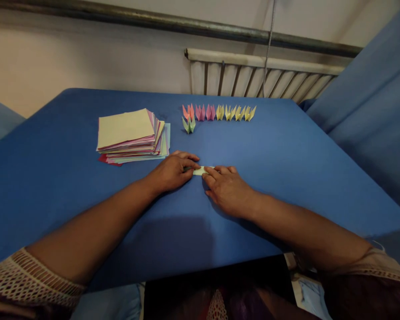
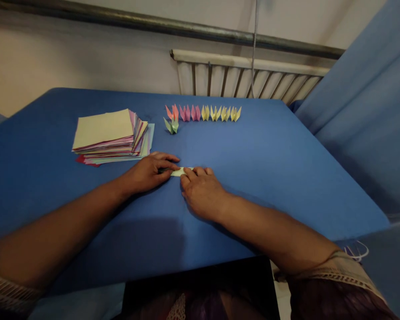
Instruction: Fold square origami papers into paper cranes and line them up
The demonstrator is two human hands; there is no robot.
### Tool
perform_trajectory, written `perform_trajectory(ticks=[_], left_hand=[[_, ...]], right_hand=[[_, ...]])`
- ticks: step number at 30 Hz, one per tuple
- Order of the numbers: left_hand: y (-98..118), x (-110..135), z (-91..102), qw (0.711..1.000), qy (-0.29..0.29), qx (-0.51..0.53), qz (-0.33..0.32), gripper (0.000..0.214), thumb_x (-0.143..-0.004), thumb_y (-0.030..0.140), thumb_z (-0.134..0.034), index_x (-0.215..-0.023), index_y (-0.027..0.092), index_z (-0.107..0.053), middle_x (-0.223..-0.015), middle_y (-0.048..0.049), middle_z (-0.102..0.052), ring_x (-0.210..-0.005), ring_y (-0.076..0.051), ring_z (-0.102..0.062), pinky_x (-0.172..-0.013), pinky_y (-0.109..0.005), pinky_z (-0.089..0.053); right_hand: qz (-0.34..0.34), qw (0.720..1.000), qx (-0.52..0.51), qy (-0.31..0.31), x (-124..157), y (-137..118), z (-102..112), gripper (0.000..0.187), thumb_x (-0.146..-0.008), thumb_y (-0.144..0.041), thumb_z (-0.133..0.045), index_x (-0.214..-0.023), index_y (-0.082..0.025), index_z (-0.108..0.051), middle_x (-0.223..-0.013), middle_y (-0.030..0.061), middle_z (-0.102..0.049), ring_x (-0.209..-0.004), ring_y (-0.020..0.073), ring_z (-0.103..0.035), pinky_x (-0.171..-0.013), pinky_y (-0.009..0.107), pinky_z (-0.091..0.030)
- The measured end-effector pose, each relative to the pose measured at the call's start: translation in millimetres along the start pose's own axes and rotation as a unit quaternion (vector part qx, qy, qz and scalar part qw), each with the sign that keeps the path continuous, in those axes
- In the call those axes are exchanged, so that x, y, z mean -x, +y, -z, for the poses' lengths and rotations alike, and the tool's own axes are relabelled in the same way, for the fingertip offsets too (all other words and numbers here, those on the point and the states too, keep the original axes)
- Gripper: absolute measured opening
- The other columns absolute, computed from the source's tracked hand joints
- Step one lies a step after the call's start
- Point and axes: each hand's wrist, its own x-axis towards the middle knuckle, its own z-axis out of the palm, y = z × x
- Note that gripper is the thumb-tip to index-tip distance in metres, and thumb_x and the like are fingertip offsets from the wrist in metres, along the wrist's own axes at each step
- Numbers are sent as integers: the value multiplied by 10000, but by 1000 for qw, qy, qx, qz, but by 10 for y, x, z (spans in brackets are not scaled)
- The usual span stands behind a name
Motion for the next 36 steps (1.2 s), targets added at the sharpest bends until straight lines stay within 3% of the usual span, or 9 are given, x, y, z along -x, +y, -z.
perform_trajectory(ticks=[6, 11, 15, 20, 28, 36], left_hand=[[58, 30, 119, 997, -15, -59, -55, 315, -912, 238, -487, -1113, 166, -718, -1170, -90, -705, -1073, -231, -616, -1001, -407, -427], [133, 59, 188, 991, -46, -103, -71, 266, -925, 265, -517, -1074, 179, -720, -1132, -81, -705, -999, -235, -606, -933, -392, -435], [110, 42, 127, 992, -31, -81, -87, 252, -947, 299, -525, -1100, 181, -686, -1103, -79, -701, -1011, -224, -600, -936, -369, -427], [52, -2, 23, 994, -28, -43, -95, 227, -959, 313, -517, -993, 180, -697, -1015, -70, -703, -943, -200, -615, -895, -338, -446], [136, 31, 65, 992, -32, -79, -95, 260, -974, 303, -471, -1043, 204, -701, -1027, -74, -699, -942, -206, -617, -854, -335, -457], [143, 32, 75, 991, -44, -83, -96, 276, -976, 288, -451, -1029, 187, -703, -1052, -79, -689, -955, -206, -602, -885, -341, -454]], right_hand=[[6, 1000, -11, 4, -5, 26, 10, 420, -977, -289, -443, -1339, -95, -532, -1451, 172, -501, -1282, 344, -443, -982, 500, -349], [3, 1000, -23, 4, -15, 52, -20, 435, -969, -300, -466, -1354, -102, -516, -1449, 164, -507, -1295, 339, -431, -1002, 507, -328], [5, 999, -32, 11, -28, 76, -33, 418, -954, -305, -498, -1332, -132, -540, -1425, 151, -531, -1289, 324, -442, -1009, 493, -320], [-5, 998, -60, 23, -84, 154, -39, 338, -960, -283, -494, -1254, -155, -598, -1324, 128, -610, -1205, 283, -503, -971, 438, -333], [-45, 993, -106, 40, -241, 300, -104, 224, -951, -199, -494, -1061, -202, -689, -1116, 62, -697, -1025, 221, -550, -886, 369, -324], [-36, 994, -92, 46, -258, 295, -84, 244, -967, -193, -458, -1030, -206, -694, -1051, 54, -706, -968, 217, -548, -850, 360, -322]])
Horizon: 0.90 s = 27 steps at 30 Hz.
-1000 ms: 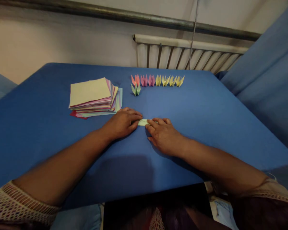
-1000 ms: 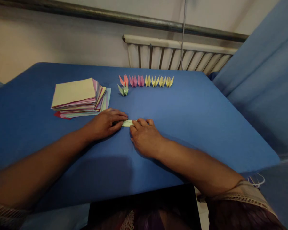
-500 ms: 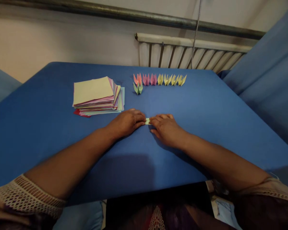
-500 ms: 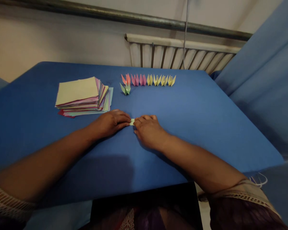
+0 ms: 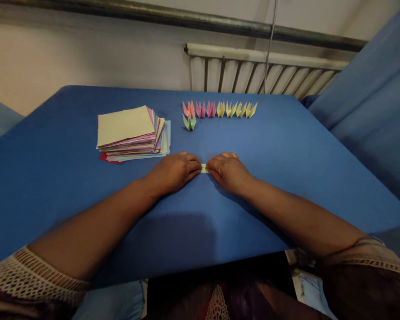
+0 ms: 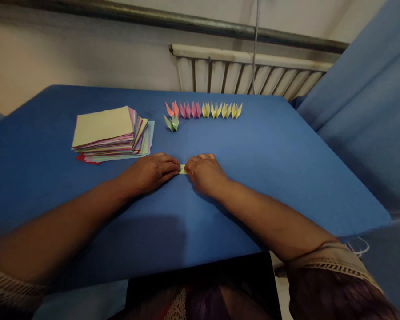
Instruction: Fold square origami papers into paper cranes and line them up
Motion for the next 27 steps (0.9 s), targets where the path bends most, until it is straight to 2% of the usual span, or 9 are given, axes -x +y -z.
perform_trajectory(ticks=[5, 10, 19, 23, 27], left_hand=[[8, -19, 16, 1000, -10, 3, 8, 270, -967, 334, -475, -1012, 179, -691, -1010, -75, -685, -947, -206, -598, -887, -337, -444], [8, -51, 8, 1000, 0, 14, 17, 263, -963, 309, -460, -939, 169, -681, -927, -65, -680, -883, -201, -595, -867, -340, -431], [17, -61, -1, 999, 8, 37, 37, 221, -930, 310, -494, -917, 177, -670, -900, -60, -665, -876, -202, -591, -855, -333, -425], [35, -99, -16, 996, 6, 21, 84, 244, -933, 310, -474, -895, 167, -668, -868, -71, -658, -836, -210, -586, -796, -336, -428], [30, -138, -68, 987, 32, 49, 149, 212, -904, 322, -514, -921, 177, -666, -871, -59, -654, -831, -210, -589, -746, -323, -431]], right_hand=[[1, 1000, 6, 10, -12, 11, -22, 245, -975, -197, -451, -1006, -203, -694, -1025, 52, -708, -944, 210, -546, -844, 352, -315], [-10, 1000, 6, 13, -26, 0, -34, 271, -996, -223, -420, -1021, -182, -687, -1014, 69, -706, -956, 218, -550, -849, 357, -314], [-34, 999, 13, 30, -51, -24, -73, 193, -971, -291, -512, -1008, -169, -658, -1032, 73, -686, -980, 228, -550, -837, 355, -337], [-36, 999, 11, 37, -46, -33, -83, 181, -967, -282, -518, -1031, -163, -638, -1040, 80, -679, -986, 231, -549, -841, 359, -344], [-40, 998, 1, 47, -46, -40, -81, 210, -956, -254, -530, -1126, -164, -612, -1067, 81, -675, -1009, 236, -551, -854, 363, -355]])
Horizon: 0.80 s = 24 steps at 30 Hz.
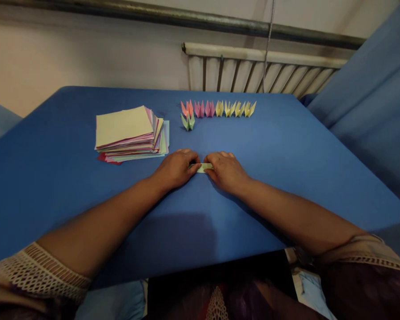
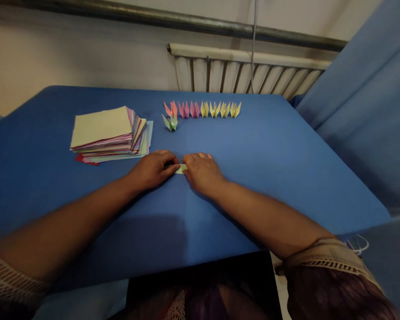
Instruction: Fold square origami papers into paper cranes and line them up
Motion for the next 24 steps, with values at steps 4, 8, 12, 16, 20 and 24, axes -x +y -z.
perform_trajectory(ticks=[4, 8, 12, 16, 20, 24], left_hand=[[-40, -23, -50, 999, 16, 40, 31, 169, -865, 281, -545, -929, 186, -670, -894, -43, -664, -831, -197, -603, -735, -306, -442], [-45, 19, -33, 1000, 18, -17, 2, 190, -891, 243, -506, -901, 174, -682, -899, -66, -678, -863, -213, -611, -795, -335, -458], [85, 164, -31, 991, 30, -121, -41, 311, -955, 241, -414, -1034, 172, -707, -1213, -107, -660, -1099, -276, -584, -972, -436, -417], [245, 342, -102, 989, -48, -121, -65, 567, -951, 349, -454, -1426, 41, -443, -1490, -199, -449, -1367, -291, -429, -1121, -407, -335], [291, 458, -80, 979, -121, -160, -19, 806, -921, 549, -448, -1475, -26, -339, -1562, -258, -290, -1460, -377, -261, -1168, -468, -254], [278, 502, 39, 973, -112, -199, 35, 911, -877, 660, -452, -1416, -73, -410, -1500, -321, -360, -1408, -445, -329, -1141, -521, -262]], right_hand=[[33, 999, 21, 20, 2, 7, -26, 238, -969, -252, -515, -1159, -195, -646, -1252, 91, -625, -1114, 251, -517, -897, 387, -353], [62, 996, 64, 27, 38, -27, -68, 301, -1007, -226, -419, -1091, -202, -707, -1314, 85, -605, -1163, 269, -485, -918, 418, -348], [58, 995, 79, -7, 113, -115, -70, 357, -1004, -180, -365, -1205, -163, -659, -1252, 114, -625, -1071, 270, -511, -860, 418, -386], [46, 997, 65, -15, 182, -189, -43, 381, -997, -225, -397, -1315, -118, -578, -1311, 141, -581, -1114, 268, -503, -902, 409, -405], [49, 995, 83, -29, 218, -219, -14, 392, -1001, -287, -409, -1296, -103, -591, -1329, 167, -561, -1155, 291, -490, -906, 428, -404], [45, 993, 101, -31, 233, -225, -8, 391, -992, -316, -439, -1245, -77, -618, -1332, 188, -550, -1152, 312, -486, -894, 446, -399]])
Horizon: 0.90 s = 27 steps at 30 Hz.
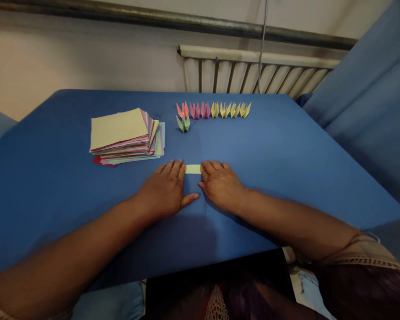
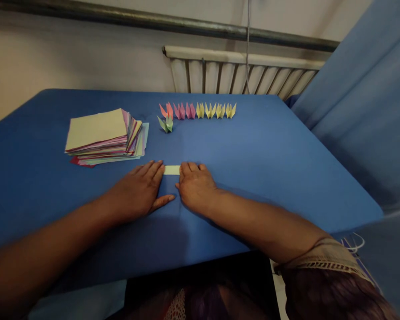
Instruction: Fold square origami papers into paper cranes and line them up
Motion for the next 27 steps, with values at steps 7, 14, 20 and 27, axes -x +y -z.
perform_trajectory(ticks=[7, 14, 20, 27], left_hand=[[28, -220, 52, 989, 129, 64, -17, 409, -975, 296, -387, -1287, 101, -566, -1349, -174, -573, -1256, -301, -517, -1082, -444, -363], [-110, -603, -50, 975, 74, 209, -15, 236, -883, 223, -527, -1062, 163, -669, -994, -87, -658, -917, -213, -627, -864, -332, -486], [-158, -609, 144, 989, 2, 149, -23, 283, -863, 239, -521, -1109, 185, -649, -1033, -81, -671, -914, -214, -628, -820, -311, -459], [-195, -782, 277, 988, -8, 154, -28, 61, -700, 262, -640, -722, 209, -660, -747, -41, -652, -696, -190, -566, -630, -277, -382]], right_hand=[[-7, 1000, 16, -6, -1, -38, -16, 395, -994, -312, -426, -1238, -72, -623, -1328, 196, -555, -1133, 311, -489, -901, 456, -392], [-12, 1000, -25, -2, -63, 152, -14, 344, -1003, -269, -388, -1152, -124, -662, -1170, 144, -644, -1040, 271, -543, -867, 410, -409], [-78, 990, -115, 16, -240, 492, -27, 258, -936, -347, -571, -1101, -169, -657, -1059, 107, -637, -996, 223, -568, -912, 348, -413], [-43, 981, -184, 31, -269, 575, -84, 292, -878, -298, -657, -1142, -177, -628, -1101, 97, -619, -1061, 208, -570, -969, 362, -418]])
